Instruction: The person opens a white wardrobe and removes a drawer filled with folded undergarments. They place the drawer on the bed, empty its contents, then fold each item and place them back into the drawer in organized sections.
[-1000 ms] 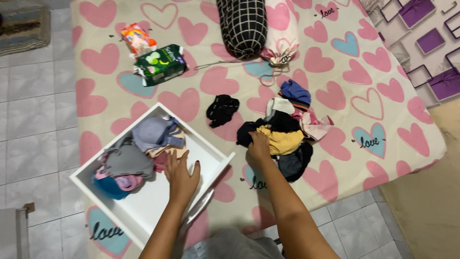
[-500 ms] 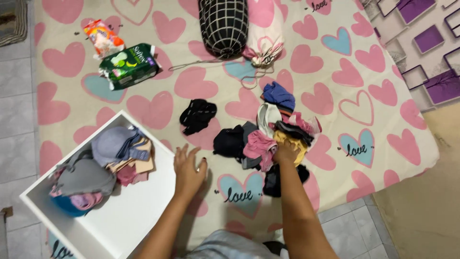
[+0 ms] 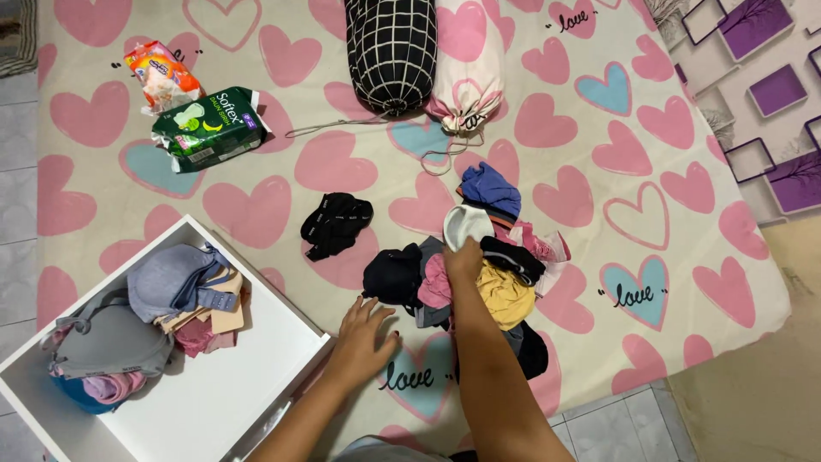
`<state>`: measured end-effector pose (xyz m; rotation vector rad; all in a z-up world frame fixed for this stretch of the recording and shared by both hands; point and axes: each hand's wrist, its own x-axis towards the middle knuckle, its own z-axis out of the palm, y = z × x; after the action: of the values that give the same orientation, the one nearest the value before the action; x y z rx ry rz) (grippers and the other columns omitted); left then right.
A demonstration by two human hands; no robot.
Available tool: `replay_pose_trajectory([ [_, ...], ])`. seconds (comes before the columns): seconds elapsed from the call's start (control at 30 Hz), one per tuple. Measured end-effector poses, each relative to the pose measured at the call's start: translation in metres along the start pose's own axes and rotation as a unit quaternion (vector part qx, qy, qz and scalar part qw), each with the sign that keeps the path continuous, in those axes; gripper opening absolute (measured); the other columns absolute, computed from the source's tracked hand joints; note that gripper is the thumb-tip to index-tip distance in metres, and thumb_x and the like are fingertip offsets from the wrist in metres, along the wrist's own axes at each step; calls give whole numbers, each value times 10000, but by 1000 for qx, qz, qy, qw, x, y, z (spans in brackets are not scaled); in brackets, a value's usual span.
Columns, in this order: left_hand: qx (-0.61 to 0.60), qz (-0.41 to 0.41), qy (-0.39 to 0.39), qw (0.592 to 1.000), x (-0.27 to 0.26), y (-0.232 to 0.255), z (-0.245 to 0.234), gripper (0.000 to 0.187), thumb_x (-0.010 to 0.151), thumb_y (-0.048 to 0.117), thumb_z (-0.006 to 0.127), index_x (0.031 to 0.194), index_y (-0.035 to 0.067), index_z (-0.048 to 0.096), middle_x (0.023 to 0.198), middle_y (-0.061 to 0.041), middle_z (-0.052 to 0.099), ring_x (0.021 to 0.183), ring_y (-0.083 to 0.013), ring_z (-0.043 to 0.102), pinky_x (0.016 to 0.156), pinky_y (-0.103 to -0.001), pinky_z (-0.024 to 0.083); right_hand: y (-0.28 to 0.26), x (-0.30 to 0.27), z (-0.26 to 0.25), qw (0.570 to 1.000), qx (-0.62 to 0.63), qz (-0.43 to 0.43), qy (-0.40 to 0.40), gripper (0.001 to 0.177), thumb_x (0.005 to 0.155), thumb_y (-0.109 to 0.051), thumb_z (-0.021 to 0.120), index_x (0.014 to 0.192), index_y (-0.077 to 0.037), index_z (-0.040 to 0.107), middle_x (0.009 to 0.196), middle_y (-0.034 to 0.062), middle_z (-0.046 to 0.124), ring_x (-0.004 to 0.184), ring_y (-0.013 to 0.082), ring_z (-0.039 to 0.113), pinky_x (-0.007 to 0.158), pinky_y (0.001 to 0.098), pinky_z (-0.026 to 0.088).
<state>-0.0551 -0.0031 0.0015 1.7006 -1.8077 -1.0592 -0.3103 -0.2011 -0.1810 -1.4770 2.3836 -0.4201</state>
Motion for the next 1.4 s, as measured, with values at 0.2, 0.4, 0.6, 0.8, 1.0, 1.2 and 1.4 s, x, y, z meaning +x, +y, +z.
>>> replay_pose_trajectory([
  [0.2, -35, 17, 10, 999, -3, -11, -10, 594, 849, 367, 720, 1374, 129, 580, 1530, -179, 458, 1474, -411, 327, 1202, -480, 264, -11, 18, -46, 924, 374, 15, 73, 290, 875, -281, 704, 995, -23, 759, 874, 100, 780, 786, 248, 739, 756, 396, 558],
  [0.4, -351, 9, 123, 928, 35, 2, -27, 900, 899, 434, 717, 1541, 26, 235, 1570, -168, 336, 1460, -290, 340, 1145, -389, 296, -62, -58, -175, 767, 572, -85, -276, 234, 918, -188, 689, 1037, 11, 720, 913, 57, 770, 781, 165, 695, 691, 315, 547],
  [0.6, -572, -56, 96, 813, 30, 50, -85, 514, 1000, 308, 639, 1414, 7, 586, 1289, -128, 682, 1147, -198, 633, 988, -343, 491, -129, -174, -198, 667, 648, -71, -361, 467, 896, -166, 695, 1313, -22, 542, 1165, 93, 702, 998, 177, 712, 872, 334, 587],
  [0.8, -702, 10, 186, 687, -12, 46, -113, 387, 986, 158, 609, 1355, 47, 571, 1257, -98, 672, 1122, -207, 657, 948, -361, 546, -155, -268, -137, 608, 589, -174, -503, 655, 919, -62, 719, 1511, -50, 439, 1387, 27, 611, 1241, 137, 615, 1036, 279, 516],
  [1.0, -750, -52, 215, 623, -58, -21, -145, 372, 945, 193, 579, 1269, 11, 592, 1227, -109, 676, 1156, -245, 657, 994, -407, 543, -144, -277, -135, 638, 492, -137, -576, 461, 893, -66, 720, 1327, 38, 606, 1121, 103, 748, 996, 213, 744, 870, 315, 619],
  [1.2, -748, -74, 148, 643, -97, -109, -173, 349, 886, 247, 574, 1172, 74, 677, 1185, -55, 688, 1100, -214, 657, 964, -408, 529, -151, -277, -134, 757, 410, -234, -452, 279, 883, 12, 693, 1154, -49, 683, 962, 7, 682, 802, 73, 611, 684, 229, 480],
  [1.4, -549, -22, 18, 835, -136, -162, -163, 402, 877, 186, 604, 1227, 34, 730, 1111, -78, 711, 1009, -187, 636, 900, -332, 491, -180, -293, -70, 759, 479, -89, -431, 119, 894, 7, 645, 994, -42, 687, 856, 33, 701, 680, 106, 647, 599, 267, 528],
])
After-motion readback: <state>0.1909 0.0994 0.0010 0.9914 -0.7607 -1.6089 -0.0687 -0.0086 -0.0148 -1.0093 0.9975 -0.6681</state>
